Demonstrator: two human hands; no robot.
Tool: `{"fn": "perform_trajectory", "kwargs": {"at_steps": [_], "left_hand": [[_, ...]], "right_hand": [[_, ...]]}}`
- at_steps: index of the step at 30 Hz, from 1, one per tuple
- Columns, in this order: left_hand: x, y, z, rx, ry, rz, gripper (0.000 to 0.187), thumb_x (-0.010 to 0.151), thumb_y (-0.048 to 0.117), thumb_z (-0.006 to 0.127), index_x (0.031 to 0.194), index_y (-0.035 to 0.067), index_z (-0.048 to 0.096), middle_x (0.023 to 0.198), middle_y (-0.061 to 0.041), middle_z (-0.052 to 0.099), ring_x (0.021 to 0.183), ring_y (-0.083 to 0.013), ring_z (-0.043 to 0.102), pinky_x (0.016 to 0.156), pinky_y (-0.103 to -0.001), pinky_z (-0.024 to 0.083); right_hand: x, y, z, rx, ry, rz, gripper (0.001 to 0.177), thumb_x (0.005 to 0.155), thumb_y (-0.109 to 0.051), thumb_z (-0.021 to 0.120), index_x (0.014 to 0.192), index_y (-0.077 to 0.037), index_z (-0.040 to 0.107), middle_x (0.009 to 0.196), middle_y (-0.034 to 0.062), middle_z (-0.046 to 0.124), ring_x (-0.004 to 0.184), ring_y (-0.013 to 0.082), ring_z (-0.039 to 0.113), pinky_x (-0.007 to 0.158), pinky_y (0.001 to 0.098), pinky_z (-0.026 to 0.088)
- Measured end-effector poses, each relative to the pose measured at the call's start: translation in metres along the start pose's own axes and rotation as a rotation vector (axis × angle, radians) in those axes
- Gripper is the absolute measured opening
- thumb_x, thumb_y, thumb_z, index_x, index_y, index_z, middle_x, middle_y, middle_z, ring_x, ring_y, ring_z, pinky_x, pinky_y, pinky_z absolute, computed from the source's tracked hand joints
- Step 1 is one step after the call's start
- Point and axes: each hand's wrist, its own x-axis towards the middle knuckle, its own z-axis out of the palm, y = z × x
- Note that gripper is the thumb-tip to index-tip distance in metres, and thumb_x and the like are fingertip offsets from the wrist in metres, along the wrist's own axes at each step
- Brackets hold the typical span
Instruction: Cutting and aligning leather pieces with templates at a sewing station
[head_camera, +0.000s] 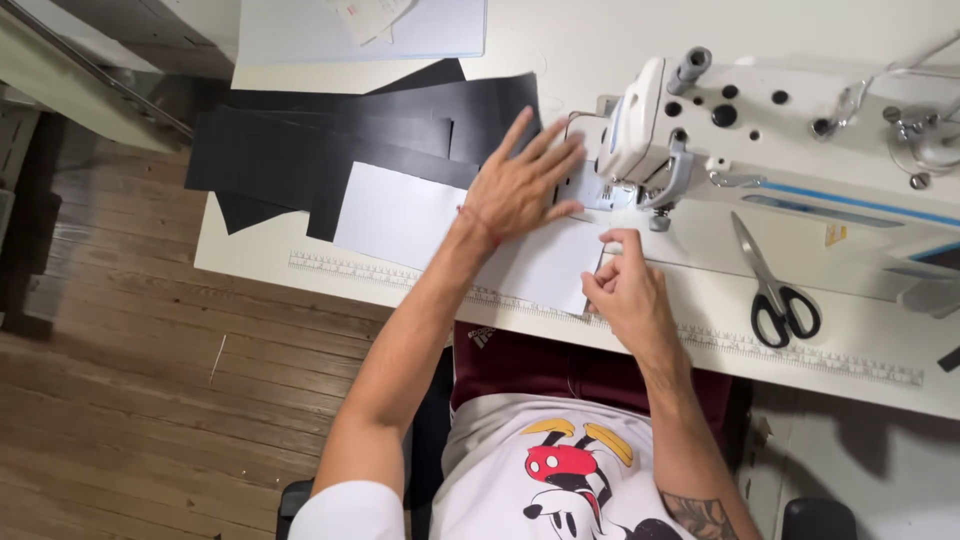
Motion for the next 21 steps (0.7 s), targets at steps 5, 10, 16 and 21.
{"fn": "perform_trajectory", "kwargs": {"at_steps": [5,10,16,21], "left_hand": [[0.016,0.005,0.002,0.095,0.028,-0.085,0.065,0.12,0.056,0.058,0.155,0.003,0.073,0.175,-0.011,0.061,0.172,-0.0298,0.042,0.149,-0.065,0.018],[-0.031,0.063,-0.03,-0.289,0.038,-0.352,0.046,0.109,0.029,0.081,0.153,0.016,0.075,0.154,-0.007,0.079,0.153,-0.0264,0.069,0.142,-0.057,0.04],[-0.075,0.105,-0.034,-0.202,-0.139,-0.252,0.064,0.116,0.066,0.06,0.17,0.033,0.062,0.179,0.002,0.06,0.172,-0.0205,0.047,0.15,-0.063,0.016],[-0.065,0.096,-0.027,-0.153,-0.174,-0.258,0.066,0.115,0.07,0.058,0.171,0.036,0.06,0.183,0.006,0.055,0.174,-0.0174,0.043,0.149,-0.062,0.014]], "right_hand": [[0.006,0.007,-0.002,0.024,-0.017,-0.026,0.038,0.105,-0.016,0.077,0.14,-0.011,0.064,0.078,0.0131,0.082,0.067,0.0248,0.081,0.066,0.0411,0.061],[0.01,0.004,-0.004,0.125,0.046,0.022,0.036,0.101,-0.02,0.08,0.126,-0.011,0.055,0.07,0.011,0.082,0.029,0.0181,0.057,0.034,0.0287,0.045],[0.028,0.038,0.002,0.104,0.065,-0.07,0.036,0.105,-0.016,0.08,0.131,-0.005,0.059,0.086,0.0143,0.085,0.056,0.0218,0.077,0.05,0.0334,0.057],[0.029,0.045,0.0,-0.332,0.241,-0.209,0.038,0.108,-0.041,0.086,0.14,-0.022,0.077,0.092,0.0018,0.079,0.087,0.0296,0.082,0.077,0.0507,0.065]]}}
